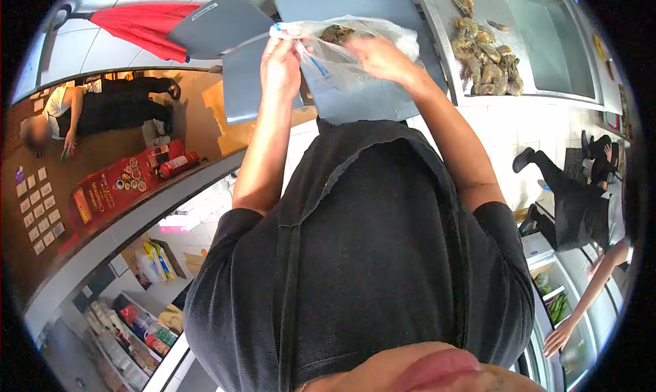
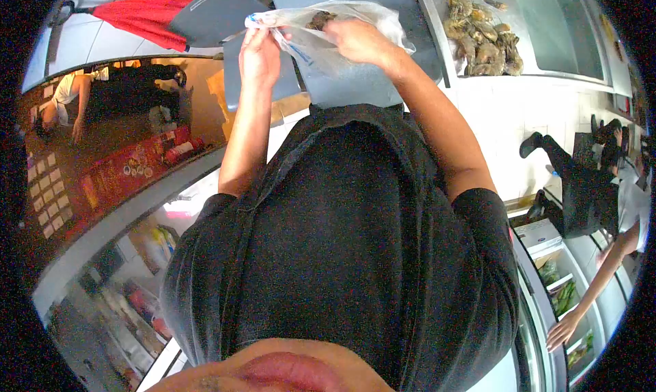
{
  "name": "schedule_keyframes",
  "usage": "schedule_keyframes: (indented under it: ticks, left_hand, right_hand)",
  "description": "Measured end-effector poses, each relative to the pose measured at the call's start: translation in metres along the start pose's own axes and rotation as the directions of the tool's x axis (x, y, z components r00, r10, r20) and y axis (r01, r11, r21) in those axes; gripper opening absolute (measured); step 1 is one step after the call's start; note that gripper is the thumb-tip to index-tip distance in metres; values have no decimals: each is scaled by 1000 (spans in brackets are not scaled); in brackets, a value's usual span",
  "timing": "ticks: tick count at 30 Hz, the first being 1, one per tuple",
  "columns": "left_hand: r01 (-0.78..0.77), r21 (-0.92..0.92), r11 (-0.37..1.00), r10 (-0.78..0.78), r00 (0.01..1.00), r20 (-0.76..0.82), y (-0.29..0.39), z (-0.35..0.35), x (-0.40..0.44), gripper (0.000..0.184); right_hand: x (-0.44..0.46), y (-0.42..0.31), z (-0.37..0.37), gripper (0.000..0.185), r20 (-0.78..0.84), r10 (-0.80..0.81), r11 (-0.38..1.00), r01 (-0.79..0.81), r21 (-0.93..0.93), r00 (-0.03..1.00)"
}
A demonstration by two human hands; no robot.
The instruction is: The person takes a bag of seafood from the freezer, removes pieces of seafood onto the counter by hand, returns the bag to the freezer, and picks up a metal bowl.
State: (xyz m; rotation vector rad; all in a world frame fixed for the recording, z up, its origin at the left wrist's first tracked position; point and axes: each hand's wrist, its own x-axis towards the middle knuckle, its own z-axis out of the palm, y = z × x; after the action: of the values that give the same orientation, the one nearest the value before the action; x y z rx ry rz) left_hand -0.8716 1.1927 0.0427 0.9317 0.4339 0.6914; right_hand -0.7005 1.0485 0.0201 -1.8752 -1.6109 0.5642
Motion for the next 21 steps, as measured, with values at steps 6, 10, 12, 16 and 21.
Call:
schedule_keyframes:
  ticks: [6, 10, 12, 16, 21]
  left_hand:
    - [17, -309, 951, -23, 1000, -15, -7, -13, -1, 21]
    - [38, -429, 902, -49, 999, -14, -14, -33, 5, 19]
    - [87, -450, 889, -69, 996, 57, -17, -51, 8, 17]
    - [79, -489, 868, -94, 996, -5, -15, -49, 10, 14]
    - [69, -447, 892, -97, 995, -40, -1, -32, 14, 16]
  right_hand:
    - [5, 31, 9, 28, 684, 197, 963, -269, -1, 703]
    - [58, 87, 3, 48, -330, 155, 848, -297, -439, 931]
    - [65, 35, -45, 65, -422, 180, 857, -352, -377, 889]
    - [64, 26, -48, 41, -208, 139, 939, -196, -282, 968]
    - [30, 54, 45, 17, 476, -25, 988, 96, -125, 879]
